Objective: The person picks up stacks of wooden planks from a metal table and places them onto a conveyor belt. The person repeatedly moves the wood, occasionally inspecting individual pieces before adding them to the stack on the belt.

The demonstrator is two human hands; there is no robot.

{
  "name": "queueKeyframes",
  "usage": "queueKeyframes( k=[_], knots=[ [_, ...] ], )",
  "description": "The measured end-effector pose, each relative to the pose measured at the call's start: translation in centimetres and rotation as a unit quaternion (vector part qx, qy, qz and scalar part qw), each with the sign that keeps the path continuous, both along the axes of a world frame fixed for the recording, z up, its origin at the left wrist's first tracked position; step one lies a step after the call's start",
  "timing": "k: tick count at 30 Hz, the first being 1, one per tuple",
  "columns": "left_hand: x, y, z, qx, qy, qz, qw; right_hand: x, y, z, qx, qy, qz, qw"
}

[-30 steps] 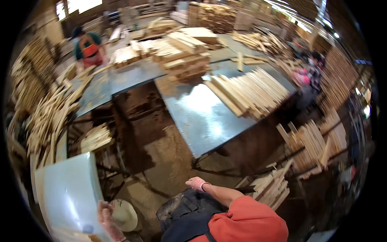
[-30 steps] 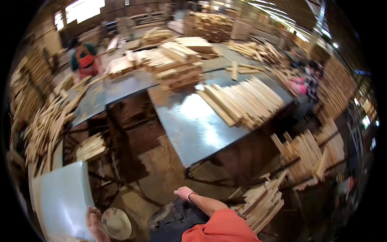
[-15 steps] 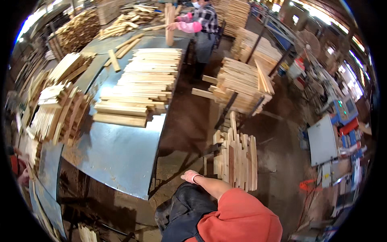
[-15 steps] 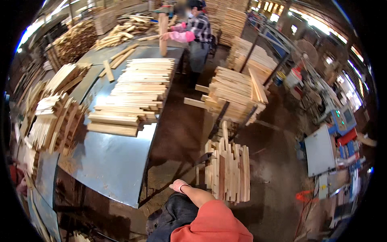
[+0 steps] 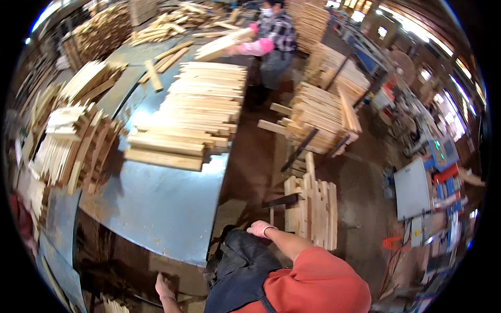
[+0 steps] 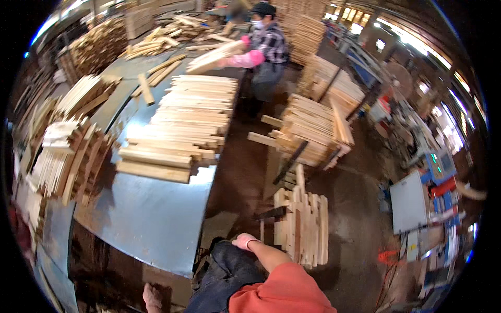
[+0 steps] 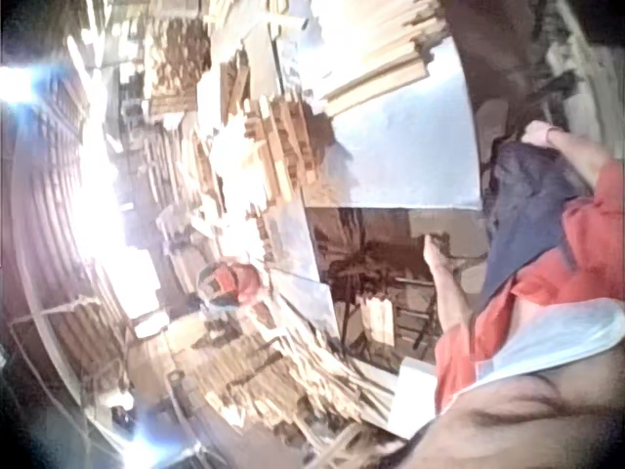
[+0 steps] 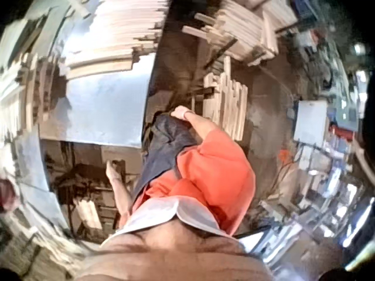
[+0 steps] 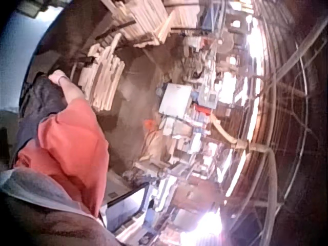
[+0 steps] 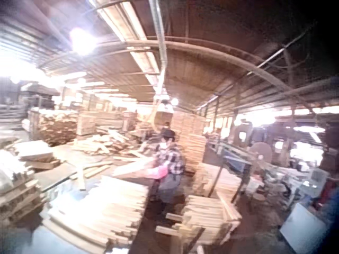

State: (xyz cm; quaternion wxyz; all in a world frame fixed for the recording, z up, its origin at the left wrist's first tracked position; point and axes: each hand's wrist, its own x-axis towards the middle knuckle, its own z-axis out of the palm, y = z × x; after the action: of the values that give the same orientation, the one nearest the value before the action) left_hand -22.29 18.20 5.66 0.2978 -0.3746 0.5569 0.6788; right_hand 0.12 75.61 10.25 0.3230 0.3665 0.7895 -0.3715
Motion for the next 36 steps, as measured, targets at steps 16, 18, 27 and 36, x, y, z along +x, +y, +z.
queueKeyframes(
  k=[16, 18, 27, 36],
  knots=[
    [-19.3, 40.2, 2.4, -0.265, 0.122, -0.228, 0.929, -33.4, 36.6, 1.0, 0.150, 0.318, -0.263, 0.898],
    [-22.3, 44.7, 0.5, -0.337, 0.100, -0.276, 0.894, -37.1, 41.2, 1.5, 0.199, 0.342, -0.261, 0.881],
    [-29.2, 61.6, -0.4, 0.017, 0.075, 0.165, 0.983, -44.7, 53.1, -2.7, 0.156, 0.336, -0.265, 0.890],
    [-32.2, 61.6, 5.4, -0.125, 0.207, 0.035, 0.970, -40.8, 47.1, -1.2, 0.088, 0.369, -0.236, 0.895]
  ],
)
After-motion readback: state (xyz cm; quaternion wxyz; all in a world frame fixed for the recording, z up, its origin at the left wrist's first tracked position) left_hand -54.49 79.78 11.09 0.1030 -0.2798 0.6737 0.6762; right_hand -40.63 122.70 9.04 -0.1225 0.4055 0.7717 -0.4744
